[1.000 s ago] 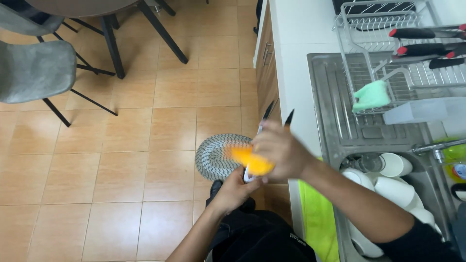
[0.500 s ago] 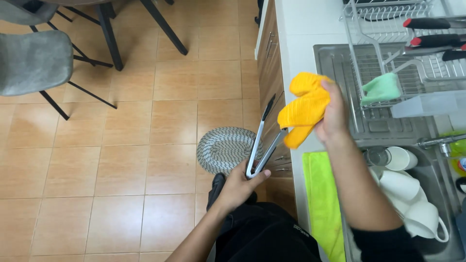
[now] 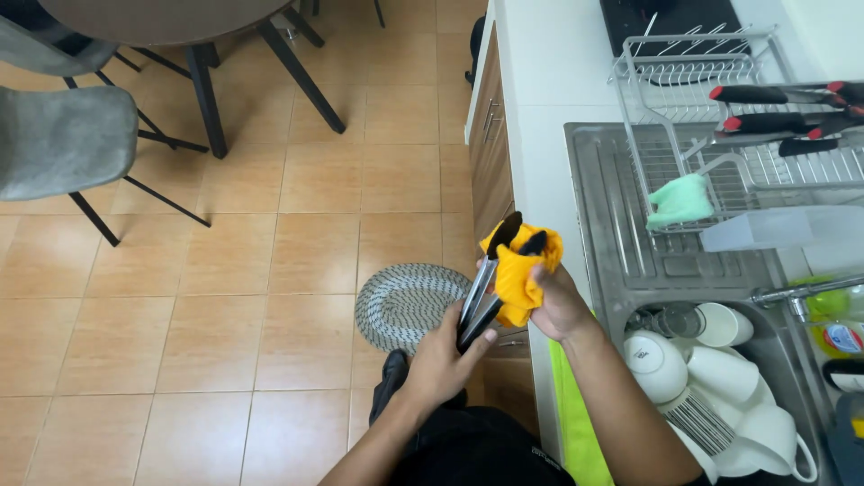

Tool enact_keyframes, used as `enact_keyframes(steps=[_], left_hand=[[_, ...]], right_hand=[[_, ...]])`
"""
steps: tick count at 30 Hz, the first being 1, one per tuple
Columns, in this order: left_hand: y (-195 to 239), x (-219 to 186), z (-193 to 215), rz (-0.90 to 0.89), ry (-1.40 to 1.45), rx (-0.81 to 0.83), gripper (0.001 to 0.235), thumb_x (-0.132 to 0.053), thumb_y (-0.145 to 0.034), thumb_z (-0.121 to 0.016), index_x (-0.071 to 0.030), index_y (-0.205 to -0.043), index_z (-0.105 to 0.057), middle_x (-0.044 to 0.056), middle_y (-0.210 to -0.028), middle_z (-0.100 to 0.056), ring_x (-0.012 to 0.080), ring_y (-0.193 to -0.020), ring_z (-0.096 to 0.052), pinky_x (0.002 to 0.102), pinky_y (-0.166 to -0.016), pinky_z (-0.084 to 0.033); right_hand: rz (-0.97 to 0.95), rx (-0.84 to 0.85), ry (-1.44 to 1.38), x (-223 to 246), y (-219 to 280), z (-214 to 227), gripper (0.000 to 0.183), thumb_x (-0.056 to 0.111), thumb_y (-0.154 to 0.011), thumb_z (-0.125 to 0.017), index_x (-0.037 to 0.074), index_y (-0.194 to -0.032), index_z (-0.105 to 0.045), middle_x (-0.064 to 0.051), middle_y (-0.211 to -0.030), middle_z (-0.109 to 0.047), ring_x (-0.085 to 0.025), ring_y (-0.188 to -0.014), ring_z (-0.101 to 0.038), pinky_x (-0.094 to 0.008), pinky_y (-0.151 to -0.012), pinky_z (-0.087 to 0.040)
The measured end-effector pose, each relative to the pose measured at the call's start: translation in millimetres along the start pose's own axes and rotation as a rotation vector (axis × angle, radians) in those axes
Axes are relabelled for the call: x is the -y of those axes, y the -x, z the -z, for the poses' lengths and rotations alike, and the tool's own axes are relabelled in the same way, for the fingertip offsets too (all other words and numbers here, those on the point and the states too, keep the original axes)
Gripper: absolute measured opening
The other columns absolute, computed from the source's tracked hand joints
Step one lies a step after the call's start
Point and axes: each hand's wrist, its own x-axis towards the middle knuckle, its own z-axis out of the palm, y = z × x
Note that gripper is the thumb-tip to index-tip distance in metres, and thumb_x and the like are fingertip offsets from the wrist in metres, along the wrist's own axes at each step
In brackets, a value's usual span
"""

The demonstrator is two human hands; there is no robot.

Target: The person dries a black ladle and a pair of metal tongs using an orange cloth. They wipe the utensils thoroughly and then hang them on a wall-mounted rack. The person also briefly handles a white mug from the sink.

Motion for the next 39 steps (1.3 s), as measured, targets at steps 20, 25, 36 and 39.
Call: enact_keyframes(steps=[20,25,36,39], left_hand=[[2.3,4.8,1.0,0.140,0.738,0.266,0.049,-0.038,-0.105,-0.052,-0.002,-0.138,-0.054,0.004,-0.078,-0.067,0.0057,-0.045,-0.046,0.020,-0.040,-0.036],[3.7,12.8,6.8,0.124,0.679,0.264,0.043,-0.037,-0.106,-0.052,-0.003,-0.131,-0.059,0.004,-0.077,-0.066,0.0041,-0.047,-0.046,0.020,-0.042,-0.036],[1.5,19.6,-4.7,0.188,0.800,0.296,0.040,-0.039,-0.107,-0.049,-0.003,-0.120,-0.061,0.001,-0.072,-0.063,0.0047,-0.045,-0.043,0.021,-0.040,-0.031],[4.6,22.3,-6.4,0.182,0.711,0.275,0.036,-0.038,-0.105,-0.053,-0.007,-0.122,-0.061,0.001,-0.070,-0.060,0.0030,-0.050,-0.044,0.019,-0.045,-0.032]], right_hand=[[-0.039,-0.296,0.186,-11.6,-5.3,-19.9,0.035,0.020,-0.093,-0.066,0.004,-0.124,-0.063,-0.016,-0.109,-0.073,-0.027,-0.099,-0.076,-0.043,-0.090,-0.063],[0.075,-0.395,0.445,-16.8,-12.0,6.1,0.028,0.004,-0.096,-0.069,-0.002,-0.123,-0.065,-0.015,-0.109,-0.070,-0.023,-0.097,-0.071,-0.040,-0.088,-0.060],[0.004,-0.586,-0.053,-0.2,-6.1,-44.1,0.054,0.046,-0.093,-0.051,0.007,-0.130,-0.058,-0.014,-0.115,-0.072,-0.026,-0.100,-0.074,-0.041,-0.089,-0.063],[0.112,-0.422,0.009,-8.0,-3.2,-20.6,0.040,0.025,-0.099,-0.067,0.006,-0.133,-0.056,-0.007,-0.115,-0.066,-0.019,-0.105,-0.068,-0.037,-0.093,-0.059]])
